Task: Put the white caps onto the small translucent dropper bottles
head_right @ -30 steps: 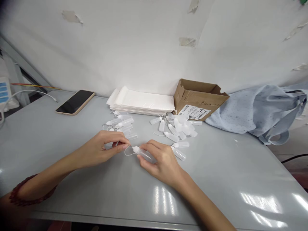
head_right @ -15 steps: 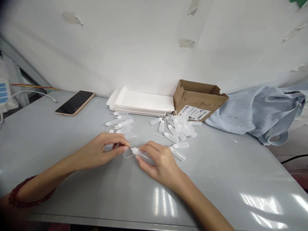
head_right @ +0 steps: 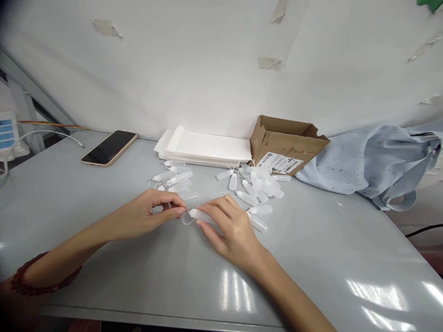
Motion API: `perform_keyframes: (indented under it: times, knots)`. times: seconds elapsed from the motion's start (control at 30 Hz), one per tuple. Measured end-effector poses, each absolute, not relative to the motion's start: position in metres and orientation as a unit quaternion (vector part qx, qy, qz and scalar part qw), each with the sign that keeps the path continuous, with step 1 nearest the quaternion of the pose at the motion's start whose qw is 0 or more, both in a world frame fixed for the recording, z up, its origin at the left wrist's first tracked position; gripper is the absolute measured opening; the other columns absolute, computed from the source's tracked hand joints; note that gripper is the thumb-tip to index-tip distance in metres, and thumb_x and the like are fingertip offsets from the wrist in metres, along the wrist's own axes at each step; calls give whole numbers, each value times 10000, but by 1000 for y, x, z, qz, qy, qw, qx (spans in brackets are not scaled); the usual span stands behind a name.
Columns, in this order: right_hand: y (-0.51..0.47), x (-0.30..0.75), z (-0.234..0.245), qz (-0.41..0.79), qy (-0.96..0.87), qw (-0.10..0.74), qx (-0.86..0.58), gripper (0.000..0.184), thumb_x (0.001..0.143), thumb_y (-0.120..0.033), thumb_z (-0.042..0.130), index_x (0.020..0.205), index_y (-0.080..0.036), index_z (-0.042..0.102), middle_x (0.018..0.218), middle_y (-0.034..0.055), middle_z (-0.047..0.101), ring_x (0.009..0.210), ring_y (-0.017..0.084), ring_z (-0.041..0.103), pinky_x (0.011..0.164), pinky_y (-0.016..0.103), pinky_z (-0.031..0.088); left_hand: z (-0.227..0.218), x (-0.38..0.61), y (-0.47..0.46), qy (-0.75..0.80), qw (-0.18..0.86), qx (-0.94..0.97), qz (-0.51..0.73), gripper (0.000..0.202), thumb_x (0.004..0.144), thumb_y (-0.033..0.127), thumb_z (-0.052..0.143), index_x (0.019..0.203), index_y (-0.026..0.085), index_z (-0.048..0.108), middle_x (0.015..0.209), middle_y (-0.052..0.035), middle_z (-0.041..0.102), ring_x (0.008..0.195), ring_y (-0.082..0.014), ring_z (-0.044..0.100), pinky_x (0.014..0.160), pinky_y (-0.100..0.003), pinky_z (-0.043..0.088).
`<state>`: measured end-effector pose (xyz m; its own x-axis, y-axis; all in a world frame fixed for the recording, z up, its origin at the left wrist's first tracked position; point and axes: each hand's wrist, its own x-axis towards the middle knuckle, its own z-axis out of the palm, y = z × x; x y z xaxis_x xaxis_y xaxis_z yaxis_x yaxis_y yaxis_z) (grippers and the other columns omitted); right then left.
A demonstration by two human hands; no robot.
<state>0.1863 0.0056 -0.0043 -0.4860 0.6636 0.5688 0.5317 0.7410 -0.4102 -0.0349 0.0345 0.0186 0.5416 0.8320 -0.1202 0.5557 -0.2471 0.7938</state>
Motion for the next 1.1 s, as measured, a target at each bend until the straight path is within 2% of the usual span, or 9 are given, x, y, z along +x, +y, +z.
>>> perform_keyframes:
  times: [0.1,0.23,0.4,0.7,1.1]
  knots:
    - [6,187,-6,91,-853,374,-353,210,860,-164,576,1070,-180,587,893,78,653,790,186,587,680,318,507,18,-35,34,451,417,771,169,277,902,382,460,804,206,650,732,26,634,667,-125,525,596,-227,376]
    - [7,188,-8,86,-835,378,-389,207,877,-210,577,1082,-193,560,803,54,632,697,169,580,597,283,496,18,-37,35,453,415,764,197,305,912,406,442,808,204,646,766,18,641,681,-128,533,601,-225,388]
    - [6,188,-9,89,-824,386,-405,184,881,-187,563,1065,-185,569,790,52,634,640,155,556,554,270,475,20,-37,36,457,419,759,199,280,903,399,467,825,209,658,760,24,638,664,-119,526,580,-215,382]
    - [3,185,-9,102,-814,413,-394,193,875,-162,568,1063,-199,588,801,55,657,695,170,597,603,294,499,20,-33,32,455,429,750,216,231,880,332,499,768,191,643,730,28,638,682,-119,548,621,-224,397]
    - [2,184,-9,92,-830,419,-357,227,886,-163,541,1103,-202,595,749,51,632,663,174,595,570,293,501,15,-30,30,449,408,768,208,222,858,256,476,713,176,624,659,25,596,625,-114,506,604,-234,389]
